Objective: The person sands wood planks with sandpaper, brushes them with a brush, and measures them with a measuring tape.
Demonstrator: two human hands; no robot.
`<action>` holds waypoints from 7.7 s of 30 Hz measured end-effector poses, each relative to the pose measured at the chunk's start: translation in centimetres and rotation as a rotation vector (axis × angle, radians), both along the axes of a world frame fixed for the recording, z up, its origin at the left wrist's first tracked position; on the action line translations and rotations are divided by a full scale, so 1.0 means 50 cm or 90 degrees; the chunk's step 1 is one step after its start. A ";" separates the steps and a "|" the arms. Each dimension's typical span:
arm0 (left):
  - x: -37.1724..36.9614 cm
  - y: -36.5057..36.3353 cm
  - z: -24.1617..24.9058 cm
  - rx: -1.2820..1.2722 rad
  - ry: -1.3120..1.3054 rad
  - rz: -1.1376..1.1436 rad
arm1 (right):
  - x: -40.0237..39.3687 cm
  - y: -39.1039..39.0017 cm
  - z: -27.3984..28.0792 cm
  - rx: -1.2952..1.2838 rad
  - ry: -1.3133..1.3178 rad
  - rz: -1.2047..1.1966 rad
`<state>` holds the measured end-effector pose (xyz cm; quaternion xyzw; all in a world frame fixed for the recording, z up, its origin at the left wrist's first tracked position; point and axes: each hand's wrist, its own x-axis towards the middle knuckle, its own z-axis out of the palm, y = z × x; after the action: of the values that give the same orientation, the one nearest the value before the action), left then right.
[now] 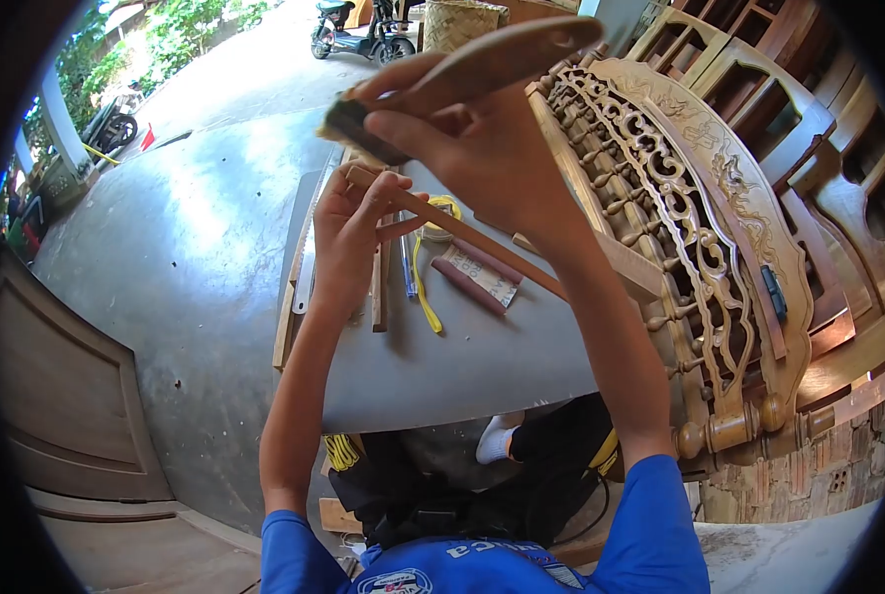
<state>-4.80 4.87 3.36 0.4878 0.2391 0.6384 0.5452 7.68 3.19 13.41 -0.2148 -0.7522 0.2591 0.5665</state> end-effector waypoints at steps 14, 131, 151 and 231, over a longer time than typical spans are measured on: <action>-0.023 -0.005 0.013 -0.020 -0.043 -0.121 | -0.009 0.022 0.004 0.049 -0.138 -0.049; -0.064 -0.009 0.028 0.084 0.121 0.083 | 0.094 -0.029 -0.081 -0.227 0.142 -0.191; -0.056 0.007 0.022 0.056 -0.013 0.091 | 0.350 -0.218 -0.213 -0.196 -0.265 -0.347; 0.063 0.068 0.188 0.283 0.014 -0.056 | 0.221 -0.090 -0.056 -0.194 0.286 -0.271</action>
<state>-1.67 8.28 12.75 0.6130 0.0770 0.6457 0.4487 18.72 -1.32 10.59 -0.3862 -0.4999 0.2854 0.7208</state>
